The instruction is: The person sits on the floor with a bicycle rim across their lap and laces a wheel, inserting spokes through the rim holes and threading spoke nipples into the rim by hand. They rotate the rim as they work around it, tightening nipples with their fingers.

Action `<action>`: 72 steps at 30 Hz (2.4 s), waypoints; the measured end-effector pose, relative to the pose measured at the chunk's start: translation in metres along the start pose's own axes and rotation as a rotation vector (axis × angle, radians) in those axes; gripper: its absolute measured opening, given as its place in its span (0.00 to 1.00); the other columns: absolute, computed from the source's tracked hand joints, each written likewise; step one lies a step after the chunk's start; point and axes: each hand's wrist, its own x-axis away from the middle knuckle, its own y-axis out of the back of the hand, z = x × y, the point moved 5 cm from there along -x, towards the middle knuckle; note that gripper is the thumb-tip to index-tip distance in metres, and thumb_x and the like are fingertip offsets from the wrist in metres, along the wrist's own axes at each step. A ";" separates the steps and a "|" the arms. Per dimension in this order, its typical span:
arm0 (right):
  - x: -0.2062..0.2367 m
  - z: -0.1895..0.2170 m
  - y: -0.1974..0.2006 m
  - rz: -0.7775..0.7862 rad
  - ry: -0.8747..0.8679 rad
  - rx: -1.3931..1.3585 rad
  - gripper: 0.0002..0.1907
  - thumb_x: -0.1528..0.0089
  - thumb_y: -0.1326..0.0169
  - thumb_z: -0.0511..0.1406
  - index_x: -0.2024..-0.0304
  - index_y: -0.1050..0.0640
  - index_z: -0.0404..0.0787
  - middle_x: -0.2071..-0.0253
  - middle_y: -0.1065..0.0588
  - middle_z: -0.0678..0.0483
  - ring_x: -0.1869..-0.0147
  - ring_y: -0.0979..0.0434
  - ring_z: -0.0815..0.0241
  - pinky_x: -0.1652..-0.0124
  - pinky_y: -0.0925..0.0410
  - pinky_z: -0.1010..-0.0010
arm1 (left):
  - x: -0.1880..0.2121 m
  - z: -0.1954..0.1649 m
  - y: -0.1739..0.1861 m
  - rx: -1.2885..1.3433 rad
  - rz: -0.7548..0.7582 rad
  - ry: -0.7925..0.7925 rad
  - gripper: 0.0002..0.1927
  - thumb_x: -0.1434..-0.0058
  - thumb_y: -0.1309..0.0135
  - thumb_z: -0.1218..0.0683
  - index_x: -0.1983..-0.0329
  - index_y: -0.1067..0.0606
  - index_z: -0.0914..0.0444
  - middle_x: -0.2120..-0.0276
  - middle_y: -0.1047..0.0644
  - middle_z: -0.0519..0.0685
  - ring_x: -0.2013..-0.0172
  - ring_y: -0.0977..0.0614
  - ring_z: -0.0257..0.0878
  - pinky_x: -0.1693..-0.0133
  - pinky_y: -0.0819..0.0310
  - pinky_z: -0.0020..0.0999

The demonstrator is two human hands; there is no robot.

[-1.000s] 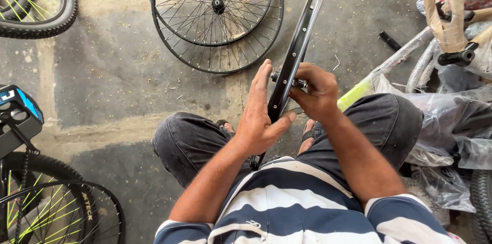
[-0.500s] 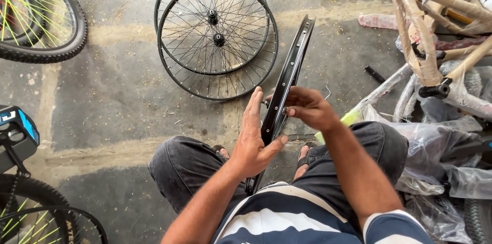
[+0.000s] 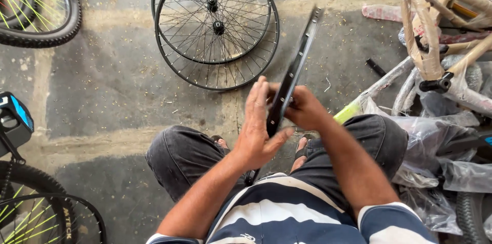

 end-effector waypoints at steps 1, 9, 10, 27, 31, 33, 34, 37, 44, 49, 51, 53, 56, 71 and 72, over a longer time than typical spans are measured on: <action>0.001 -0.003 -0.001 -0.181 0.079 0.131 0.24 0.38 0.41 0.26 0.39 0.27 0.34 0.50 0.21 0.47 0.47 0.17 0.58 0.49 0.22 0.69 | 0.000 0.000 0.000 -0.013 -0.014 -0.007 0.54 0.37 0.37 0.50 0.20 0.59 0.68 0.22 0.56 0.67 0.22 0.51 0.64 0.25 0.53 0.50; 0.004 -0.032 -0.002 -0.032 -0.296 -0.349 0.22 0.38 0.37 0.26 0.41 0.22 0.29 0.55 0.23 0.49 0.54 0.24 0.65 0.54 0.28 0.72 | 0.003 0.002 0.003 0.047 -0.007 0.007 0.56 0.41 0.37 0.54 0.21 0.61 0.70 0.22 0.55 0.68 0.21 0.51 0.62 0.24 0.56 0.51; 0.000 -0.022 0.006 0.131 -0.304 -0.524 0.25 0.42 0.38 0.27 0.42 0.25 0.31 0.49 0.23 0.52 0.48 0.22 0.65 0.49 0.27 0.73 | 0.003 0.002 0.004 0.057 -0.001 0.016 0.56 0.41 0.37 0.54 0.21 0.61 0.70 0.22 0.55 0.68 0.21 0.51 0.62 0.25 0.56 0.50; 0.030 0.008 0.038 -0.265 -0.122 -0.418 0.15 0.34 0.38 0.29 0.46 0.22 0.28 0.46 0.20 0.41 0.45 0.18 0.52 0.44 0.24 0.64 | 0.011 0.000 -0.003 0.110 -0.026 -0.026 0.55 0.36 0.35 0.50 0.19 0.59 0.67 0.21 0.53 0.66 0.21 0.48 0.62 0.22 0.51 0.49; 0.020 0.005 0.048 0.116 -0.230 -0.618 0.24 0.36 0.40 0.31 0.38 0.27 0.29 0.47 0.21 0.44 0.44 0.19 0.54 0.43 0.24 0.66 | 0.010 -0.004 -0.008 0.108 -0.020 -0.076 0.55 0.36 0.35 0.50 0.19 0.60 0.66 0.21 0.53 0.66 0.20 0.48 0.62 0.22 0.52 0.49; 0.020 0.002 0.040 0.194 -0.287 -0.669 0.26 0.38 0.40 0.30 0.37 0.28 0.30 0.48 0.21 0.45 0.42 0.19 0.54 0.41 0.25 0.66 | 0.011 -0.004 -0.009 0.116 -0.018 -0.062 0.55 0.36 0.35 0.50 0.19 0.60 0.66 0.21 0.53 0.66 0.21 0.48 0.62 0.22 0.51 0.48; 0.020 0.000 0.036 0.146 -0.266 -0.617 0.25 0.38 0.39 0.28 0.38 0.27 0.30 0.48 0.21 0.45 0.42 0.19 0.54 0.41 0.25 0.65 | 0.011 -0.004 -0.008 0.116 -0.022 -0.056 0.55 0.36 0.35 0.50 0.19 0.60 0.65 0.21 0.53 0.66 0.21 0.48 0.61 0.22 0.50 0.48; 0.029 0.001 0.031 -0.206 -0.093 -0.184 0.20 0.39 0.36 0.25 0.45 0.26 0.33 0.50 0.21 0.46 0.50 0.20 0.57 0.50 0.25 0.68 | 0.009 -0.002 -0.005 0.114 -0.030 -0.059 0.55 0.36 0.35 0.51 0.19 0.60 0.66 0.20 0.53 0.65 0.20 0.48 0.61 0.21 0.51 0.49; 0.046 0.022 0.017 -0.457 0.261 0.462 0.22 0.42 0.37 0.28 0.46 0.25 0.31 0.49 0.27 0.46 0.51 0.21 0.60 0.56 0.26 0.71 | 0.025 0.002 -0.003 0.183 0.018 -0.095 0.51 0.38 0.34 0.53 0.22 0.54 0.69 0.25 0.45 0.66 0.24 0.41 0.61 0.25 0.47 0.48; 0.048 0.014 0.033 -0.496 0.101 0.147 0.24 0.35 0.36 0.33 0.39 0.26 0.31 0.48 0.29 0.52 0.50 0.25 0.66 0.48 0.28 0.76 | 0.051 0.002 0.000 0.336 0.158 -0.067 0.43 0.39 0.48 0.66 0.21 0.48 0.66 0.26 0.36 0.62 0.24 0.33 0.56 0.25 0.40 0.46; 0.054 0.010 0.035 -0.521 0.101 -0.040 0.22 0.33 0.33 0.31 0.40 0.28 0.34 0.46 0.27 0.51 0.50 0.25 0.67 0.47 0.29 0.76 | 0.048 0.011 -0.005 0.402 0.231 0.170 0.41 0.39 0.48 0.63 0.22 0.46 0.65 0.31 0.31 0.61 0.30 0.27 0.53 0.30 0.34 0.45; 0.059 0.005 0.032 -0.491 0.102 -0.209 0.21 0.34 0.33 0.29 0.45 0.30 0.39 0.42 0.25 0.49 0.51 0.23 0.67 0.49 0.28 0.76 | 0.035 0.013 -0.009 0.375 0.237 0.242 0.42 0.40 0.44 0.61 0.22 0.45 0.64 0.33 0.30 0.61 0.31 0.27 0.54 0.31 0.35 0.44; 0.062 -0.002 0.022 -0.338 0.074 -0.271 0.18 0.35 0.36 0.22 0.46 0.27 0.36 0.46 0.25 0.51 0.43 0.24 0.64 0.40 0.30 0.72 | 0.013 0.002 -0.007 0.179 0.155 0.052 0.46 0.42 0.37 0.59 0.23 0.46 0.65 0.29 0.38 0.61 0.26 0.39 0.59 0.26 0.45 0.47; 0.034 -0.023 0.006 -0.144 0.035 -1.027 0.06 0.33 0.44 0.31 0.53 0.22 0.37 0.42 0.23 0.40 0.37 0.22 0.49 0.34 0.30 0.58 | 0.009 -0.008 0.005 0.143 0.030 -0.010 0.56 0.42 0.35 0.55 0.20 0.58 0.69 0.23 0.49 0.67 0.22 0.47 0.61 0.25 0.51 0.47; 0.035 -0.027 0.007 -0.156 0.032 -1.023 0.07 0.33 0.42 0.29 0.53 0.22 0.36 0.43 0.23 0.40 0.39 0.22 0.51 0.36 0.30 0.60 | 0.009 -0.006 0.004 0.167 0.037 0.020 0.56 0.42 0.36 0.55 0.20 0.58 0.69 0.23 0.48 0.67 0.22 0.46 0.60 0.25 0.50 0.47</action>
